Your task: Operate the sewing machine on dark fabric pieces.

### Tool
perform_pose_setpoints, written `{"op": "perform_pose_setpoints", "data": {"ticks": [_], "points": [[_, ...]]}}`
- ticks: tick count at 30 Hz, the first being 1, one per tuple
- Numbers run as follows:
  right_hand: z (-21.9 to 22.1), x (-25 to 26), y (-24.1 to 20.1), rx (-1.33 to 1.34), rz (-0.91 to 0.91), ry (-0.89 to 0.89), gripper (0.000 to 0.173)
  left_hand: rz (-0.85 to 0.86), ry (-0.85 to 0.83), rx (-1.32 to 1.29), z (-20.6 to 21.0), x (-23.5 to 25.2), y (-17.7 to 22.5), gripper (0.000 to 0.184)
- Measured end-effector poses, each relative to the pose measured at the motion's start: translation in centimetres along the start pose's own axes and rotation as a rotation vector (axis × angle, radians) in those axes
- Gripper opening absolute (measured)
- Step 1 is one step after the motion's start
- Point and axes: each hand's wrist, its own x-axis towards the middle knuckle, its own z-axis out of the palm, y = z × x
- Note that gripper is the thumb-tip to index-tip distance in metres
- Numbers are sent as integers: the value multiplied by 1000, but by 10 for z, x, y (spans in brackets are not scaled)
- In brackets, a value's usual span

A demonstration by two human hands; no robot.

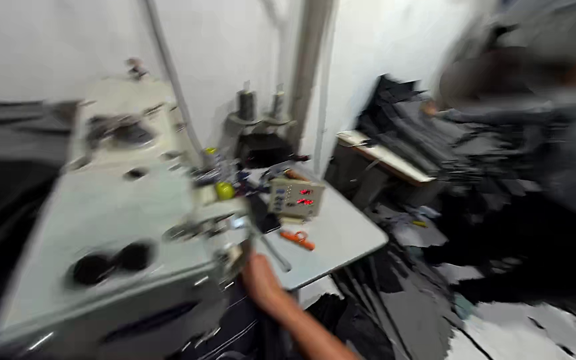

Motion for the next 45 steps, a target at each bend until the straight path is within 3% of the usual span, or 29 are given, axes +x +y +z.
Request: {"op": "perform_pose_setpoints", "data": {"ticks": [2, 5, 13, 18, 24, 29, 35, 45], "points": [[9, -7, 14, -23, -91, 4, 33, -47, 70, -101, 2, 2, 17, 32], [21, -14, 29, -47, -167, 27, 29, 50, 165, -79, 7, 7, 12, 17], [11, -9, 19, -38, -167, 89, 27, 226, 299, -24, 13, 16, -1, 18], [8, 10, 14, -59, -136, 51, 24, 264, 260, 162, 3, 21, 11, 15], [12, -11, 19, -57, -162, 110, 23, 156, 40, -29, -8, 20, 5, 13], [4, -9, 7, -29, -91, 30, 27, 43, 41, 28, -12, 16, 17, 17], [8, -3, 10, -12, -131, 23, 30, 225, 217, 39, -3, 16, 4, 15], [9, -3, 12, 5, -198, 20, 31, 241, 117, 91, -17, 18, 9, 14]]}}
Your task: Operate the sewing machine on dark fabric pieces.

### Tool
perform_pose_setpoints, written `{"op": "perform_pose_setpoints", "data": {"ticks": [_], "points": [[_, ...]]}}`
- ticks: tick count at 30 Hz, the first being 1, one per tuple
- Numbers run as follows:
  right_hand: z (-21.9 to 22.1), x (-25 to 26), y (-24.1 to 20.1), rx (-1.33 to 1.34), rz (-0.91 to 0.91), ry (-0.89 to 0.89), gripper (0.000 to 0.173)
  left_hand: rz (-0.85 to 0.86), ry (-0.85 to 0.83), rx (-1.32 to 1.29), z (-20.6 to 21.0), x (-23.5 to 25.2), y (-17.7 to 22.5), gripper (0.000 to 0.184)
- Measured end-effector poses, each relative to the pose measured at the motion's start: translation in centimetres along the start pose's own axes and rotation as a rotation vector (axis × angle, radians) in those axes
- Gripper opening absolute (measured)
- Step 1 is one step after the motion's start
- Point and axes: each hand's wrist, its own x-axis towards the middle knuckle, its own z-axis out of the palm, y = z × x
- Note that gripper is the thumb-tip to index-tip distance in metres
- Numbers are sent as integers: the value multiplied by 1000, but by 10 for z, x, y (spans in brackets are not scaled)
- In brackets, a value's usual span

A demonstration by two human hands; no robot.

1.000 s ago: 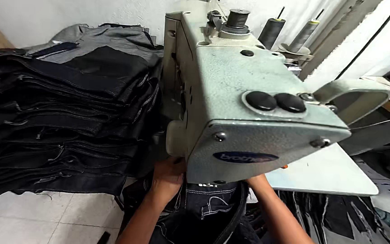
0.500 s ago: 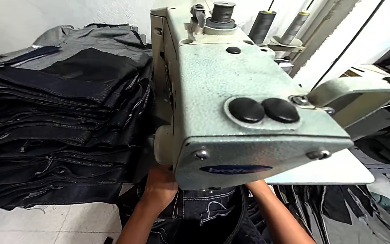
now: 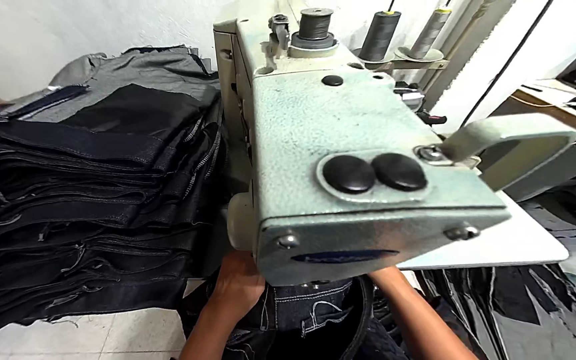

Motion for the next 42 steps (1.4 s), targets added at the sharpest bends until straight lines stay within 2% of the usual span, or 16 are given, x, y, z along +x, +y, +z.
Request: {"op": "perform_pose_setpoints", "data": {"ticks": [3, 6, 11, 15, 17, 19, 22, 26, 27, 28, 29, 31, 33, 36, 39, 42], "points": [[-2, 0, -6, 9, 61, 12, 24, 10, -31, 1, -3, 0, -2, 16], [0, -4, 1, 38, -16, 69, 22, 68, -5, 92, -7, -6, -5, 16], [-6, -20, 22, 10, -136, 197, 28, -38, 13, 115, -41, -25, 1, 25], [-17, -30, 27, -54, -110, 277, 34, -109, -291, -204, -72, -66, 17, 22], [-19, -36, 30, -52, -57, 259, 35, -185, -455, -270, -61, -87, 17, 26], [-17, -42, 34, -17, -7, 221, 35, -308, -499, -239, -44, -98, 20, 39], [-7, -46, 41, 104, 49, 177, 34, -393, -315, -286, -16, -99, 29, 68], [-1, -44, 44, 182, 108, 121, 33, -290, 19, -417, 28, -81, 22, 96], [-1, -44, 43, 183, 111, 120, 34, -252, 50, -376, 30, -77, 21, 94], [-1, -45, 43, 180, 107, 124, 34, -225, 71, -288, 27, -73, 23, 84], [-1, -46, 42, 174, 104, 127, 34, -216, 71, -199, 21, -69, 27, 63], [-2, -45, 40, 152, 91, 143, 33, -283, 6, -196, 8, -63, 39, 35], [-5, -37, 35, 108, 61, 186, 33, -415, 7, -281, 3, -51, 41, 26], [-10, -14, 27, 26, 29, 254, 34, -541, 43, -371, 11, -28, 32, 30], [-10, 4, 29, 14, 45, 230, 34, -502, -10, -244, 12, -20, 35, 37], [-8, 7, 26, 35, 13, 209, 29, -526, -57, -252, 11, -30, 34, 40]]}}
